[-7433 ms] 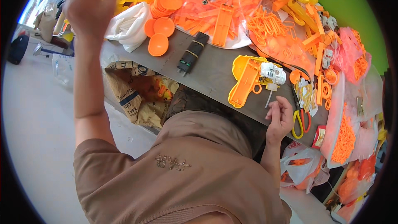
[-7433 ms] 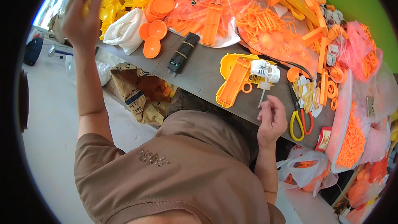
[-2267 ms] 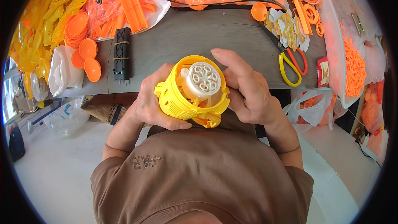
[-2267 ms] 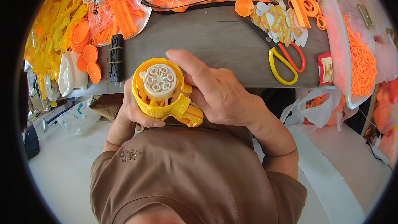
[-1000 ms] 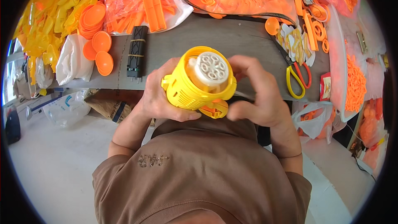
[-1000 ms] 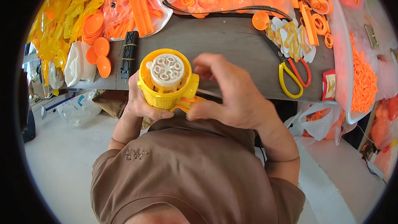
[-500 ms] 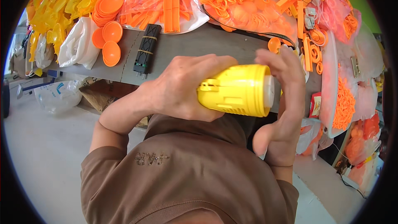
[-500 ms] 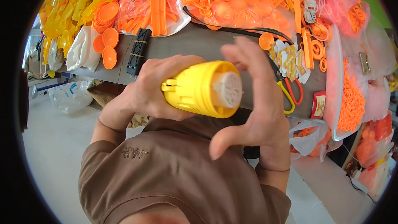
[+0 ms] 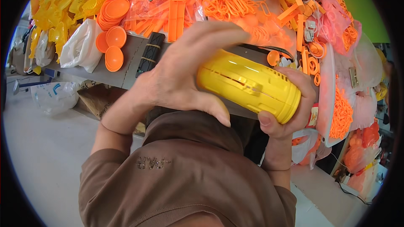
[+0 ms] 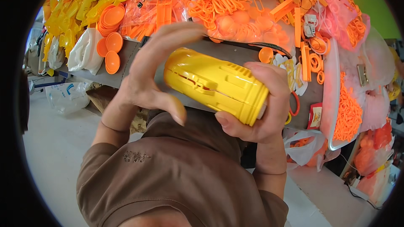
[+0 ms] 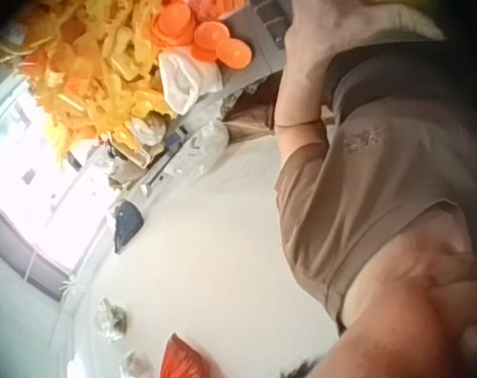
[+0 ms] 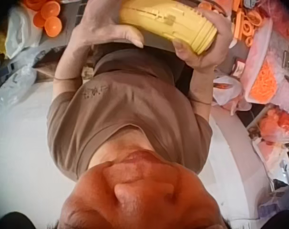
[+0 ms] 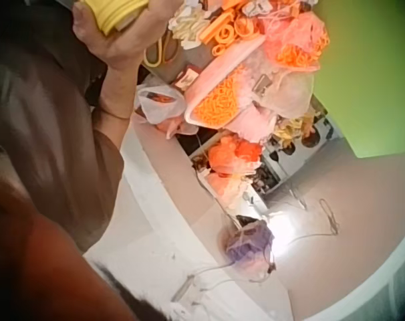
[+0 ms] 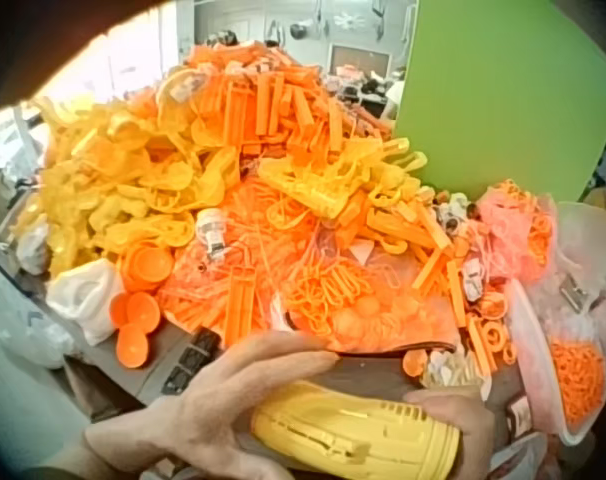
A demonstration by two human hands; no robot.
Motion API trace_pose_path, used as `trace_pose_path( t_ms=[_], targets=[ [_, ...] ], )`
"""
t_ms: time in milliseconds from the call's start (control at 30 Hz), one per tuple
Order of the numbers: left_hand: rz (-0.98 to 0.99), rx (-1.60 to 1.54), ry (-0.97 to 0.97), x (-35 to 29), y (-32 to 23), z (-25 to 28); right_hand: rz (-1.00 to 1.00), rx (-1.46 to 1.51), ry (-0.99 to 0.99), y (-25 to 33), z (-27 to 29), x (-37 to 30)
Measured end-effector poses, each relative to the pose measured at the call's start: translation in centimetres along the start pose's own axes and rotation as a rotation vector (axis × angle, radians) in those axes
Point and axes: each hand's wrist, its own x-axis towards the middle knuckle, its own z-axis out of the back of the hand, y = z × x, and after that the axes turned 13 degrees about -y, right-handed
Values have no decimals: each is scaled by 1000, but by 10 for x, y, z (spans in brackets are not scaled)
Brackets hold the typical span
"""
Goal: Assemble a yellow plastic toy gun by joining components and fitting internal parts.
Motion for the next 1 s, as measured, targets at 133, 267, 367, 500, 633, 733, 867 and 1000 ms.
trace_pose_path(
  t_ms=[133,267,367,500,633,733,867,1000],
  targets=[
    [633,-463,-517,-27,-13,-28,49,42,-100,-2,-11,-1],
    [468,-634,-739,-30,0,-45,95,-36,-109,8,-23,-9],
    [509,-626,-771,-25,0,-40,31,-88,-171,13,-33,-20],
    [510,-632,-748,-24,5,-39,44,-116,-214,10,-39,-27],
    [492,-625,-710,-32,10,-43,46,-148,-192,9,-36,-26],
    [412,-560,-664,-37,15,-38,90,-142,-125,5,-28,-23],
    [245,-340,-389,-21,6,-11,132,-79,-95,7,-21,-16],
    [184,-135,-205,-14,-3,-3,154,-51,-49,11,-18,-13]
  ],
)
